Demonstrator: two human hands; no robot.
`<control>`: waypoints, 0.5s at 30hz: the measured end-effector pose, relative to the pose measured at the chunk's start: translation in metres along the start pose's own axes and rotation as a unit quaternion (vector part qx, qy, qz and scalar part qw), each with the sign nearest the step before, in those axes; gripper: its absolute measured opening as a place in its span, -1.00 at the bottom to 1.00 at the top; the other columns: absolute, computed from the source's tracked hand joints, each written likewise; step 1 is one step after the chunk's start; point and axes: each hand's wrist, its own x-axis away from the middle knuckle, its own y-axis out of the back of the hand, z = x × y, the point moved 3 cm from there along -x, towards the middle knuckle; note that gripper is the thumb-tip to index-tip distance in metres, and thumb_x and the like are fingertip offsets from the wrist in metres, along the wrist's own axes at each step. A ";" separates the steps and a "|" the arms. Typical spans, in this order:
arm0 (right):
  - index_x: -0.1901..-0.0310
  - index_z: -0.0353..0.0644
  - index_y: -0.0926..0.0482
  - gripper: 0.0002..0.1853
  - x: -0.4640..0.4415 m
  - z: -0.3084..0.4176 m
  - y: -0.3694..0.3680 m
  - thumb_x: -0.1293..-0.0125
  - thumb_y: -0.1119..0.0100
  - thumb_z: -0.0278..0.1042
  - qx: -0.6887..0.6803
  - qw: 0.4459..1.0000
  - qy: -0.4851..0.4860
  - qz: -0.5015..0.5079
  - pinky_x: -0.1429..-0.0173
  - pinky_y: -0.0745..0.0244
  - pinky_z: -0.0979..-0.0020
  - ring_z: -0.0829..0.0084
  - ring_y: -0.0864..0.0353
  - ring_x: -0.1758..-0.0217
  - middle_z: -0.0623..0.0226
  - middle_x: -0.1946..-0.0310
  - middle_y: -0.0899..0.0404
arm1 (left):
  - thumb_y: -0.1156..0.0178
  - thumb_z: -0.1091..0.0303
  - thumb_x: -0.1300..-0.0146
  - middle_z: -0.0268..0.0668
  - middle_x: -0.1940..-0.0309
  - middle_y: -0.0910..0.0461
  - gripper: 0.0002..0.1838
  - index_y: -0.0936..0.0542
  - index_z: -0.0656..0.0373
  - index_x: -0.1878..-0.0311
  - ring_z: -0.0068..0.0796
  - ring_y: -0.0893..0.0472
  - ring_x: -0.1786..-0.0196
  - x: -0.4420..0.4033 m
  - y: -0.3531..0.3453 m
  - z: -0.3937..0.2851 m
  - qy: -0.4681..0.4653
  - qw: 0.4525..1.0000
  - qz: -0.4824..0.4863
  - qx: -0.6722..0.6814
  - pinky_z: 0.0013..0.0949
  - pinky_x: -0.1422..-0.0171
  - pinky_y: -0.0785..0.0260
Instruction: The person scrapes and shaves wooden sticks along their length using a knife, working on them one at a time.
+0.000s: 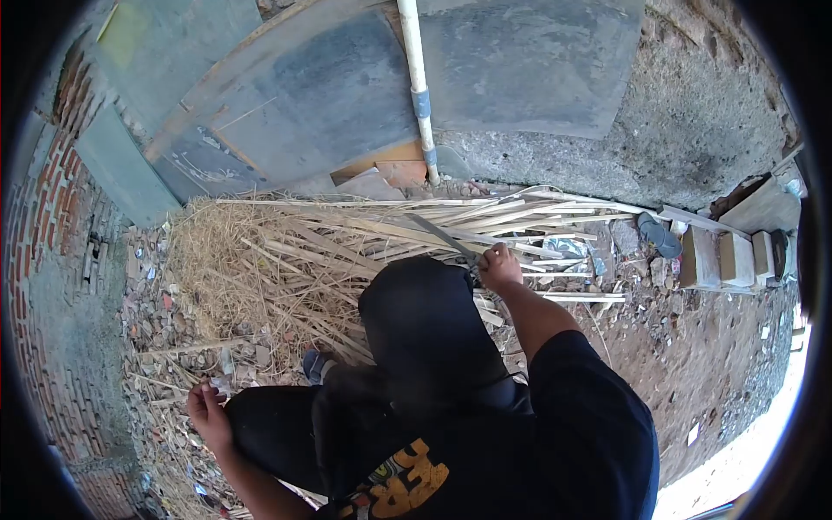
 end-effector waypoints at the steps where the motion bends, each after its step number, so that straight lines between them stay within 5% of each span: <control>1: 0.04 -0.04 -0.70 -0.66 -0.011 0.003 0.000 -0.18 -0.44 -0.15 0.007 1.000 0.019 -0.017 -0.31 -0.58 0.03 0.03 -0.56 -0.28 0.20 -0.19 -0.48 | -0.20 0.18 -0.63 -0.36 0.30 -0.60 -0.75 -0.60 0.21 0.04 -0.61 -0.58 0.35 0.002 0.001 -0.001 0.003 1.000 -0.002 -0.006 -0.47 0.20 -0.47; 8: -0.16 0.04 -0.72 -0.65 -0.065 0.039 0.035 -0.36 -0.31 -0.18 0.065 0.995 0.038 0.067 -0.57 -0.37 0.03 0.14 -0.30 -0.60 0.24 -0.51 -0.31 | -0.22 0.19 -0.62 -0.35 0.33 -0.60 -0.74 -0.60 0.23 0.07 -0.61 -0.57 0.34 0.016 -0.002 -0.029 0.029 0.998 -0.013 -0.048 -0.45 0.21 -0.49; 10: -0.26 0.06 -0.69 -0.58 -0.081 0.041 0.032 -0.38 -0.31 -0.18 0.089 0.991 0.016 0.101 -0.67 -0.24 0.05 0.12 -0.13 -0.71 0.22 -0.67 -0.10 | -0.22 0.20 -0.62 -0.34 0.34 -0.61 -0.74 -0.61 0.24 0.08 -0.61 -0.58 0.35 0.019 -0.001 -0.031 0.031 0.998 -0.024 -0.048 -0.45 0.21 -0.50; 15: -0.31 0.07 -0.66 -0.50 -0.107 0.024 0.010 -0.30 -0.28 -0.27 0.094 0.984 -0.004 0.152 -0.70 -0.19 0.03 0.10 -0.08 -0.75 0.19 -0.69 -0.12 | -0.23 0.22 -0.60 -0.37 0.36 -0.63 -0.74 -0.62 0.26 0.08 -0.61 -0.60 0.34 0.023 -0.002 -0.041 0.056 0.995 -0.032 -0.081 -0.47 0.18 -0.51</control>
